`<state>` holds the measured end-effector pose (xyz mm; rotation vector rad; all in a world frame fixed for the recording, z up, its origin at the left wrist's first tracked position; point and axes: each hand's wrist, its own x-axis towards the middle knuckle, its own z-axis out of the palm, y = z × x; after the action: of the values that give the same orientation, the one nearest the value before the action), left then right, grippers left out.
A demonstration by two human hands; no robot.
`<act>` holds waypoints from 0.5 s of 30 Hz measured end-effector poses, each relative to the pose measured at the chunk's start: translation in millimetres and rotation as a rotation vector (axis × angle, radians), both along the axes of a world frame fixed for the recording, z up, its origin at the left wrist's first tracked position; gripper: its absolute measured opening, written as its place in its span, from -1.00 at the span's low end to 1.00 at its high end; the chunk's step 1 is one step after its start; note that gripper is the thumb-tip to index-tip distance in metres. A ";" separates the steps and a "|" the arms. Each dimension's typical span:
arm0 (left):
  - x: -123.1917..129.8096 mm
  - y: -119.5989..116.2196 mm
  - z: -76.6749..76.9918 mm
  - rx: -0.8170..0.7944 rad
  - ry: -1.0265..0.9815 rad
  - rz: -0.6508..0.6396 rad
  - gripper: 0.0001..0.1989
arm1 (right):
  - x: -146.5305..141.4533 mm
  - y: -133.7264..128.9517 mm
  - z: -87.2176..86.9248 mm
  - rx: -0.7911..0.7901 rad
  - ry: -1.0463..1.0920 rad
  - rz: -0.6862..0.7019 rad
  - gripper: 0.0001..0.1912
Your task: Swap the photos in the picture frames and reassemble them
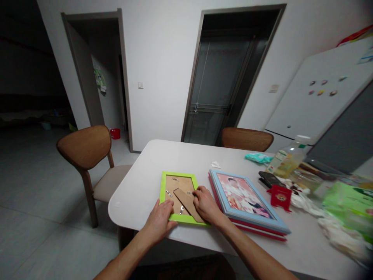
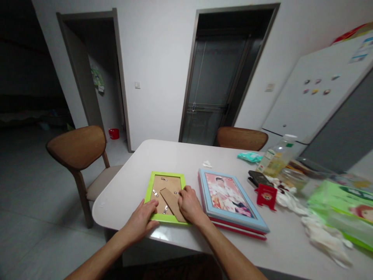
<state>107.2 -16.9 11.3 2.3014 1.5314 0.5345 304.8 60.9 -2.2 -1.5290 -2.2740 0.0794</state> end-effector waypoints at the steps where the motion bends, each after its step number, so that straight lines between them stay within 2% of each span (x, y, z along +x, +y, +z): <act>1: -0.5 0.4 -2.2 0.005 -0.006 0.002 -0.67 | -0.5 -0.8 1.4 0.005 -0.016 0.000 -0.72; 4: -1.9 2.3 -9.6 0.028 -0.028 0.003 -0.58 | -9.3 -3.8 6.1 0.061 -0.051 -0.010 -0.72; 7: -2.8 4.1 -14.6 0.045 -0.038 -0.003 -0.58 | -29.9 -5.6 8.3 0.075 -0.041 0.069 -0.71; 11: -2.4 4.6 -13.5 0.043 -0.024 -0.002 -0.58 | -58.9 -2.5 8.4 0.003 -0.067 0.192 -0.75; 15: -1.2 4.7 -10.2 0.029 -0.027 -0.008 -0.54 | -68.9 0.9 10.9 -0.016 -0.125 0.245 -0.79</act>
<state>106.0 -12.2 1.2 2.3118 1.5114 0.5870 235.9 61.8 8.7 -1.2889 -2.5565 0.0714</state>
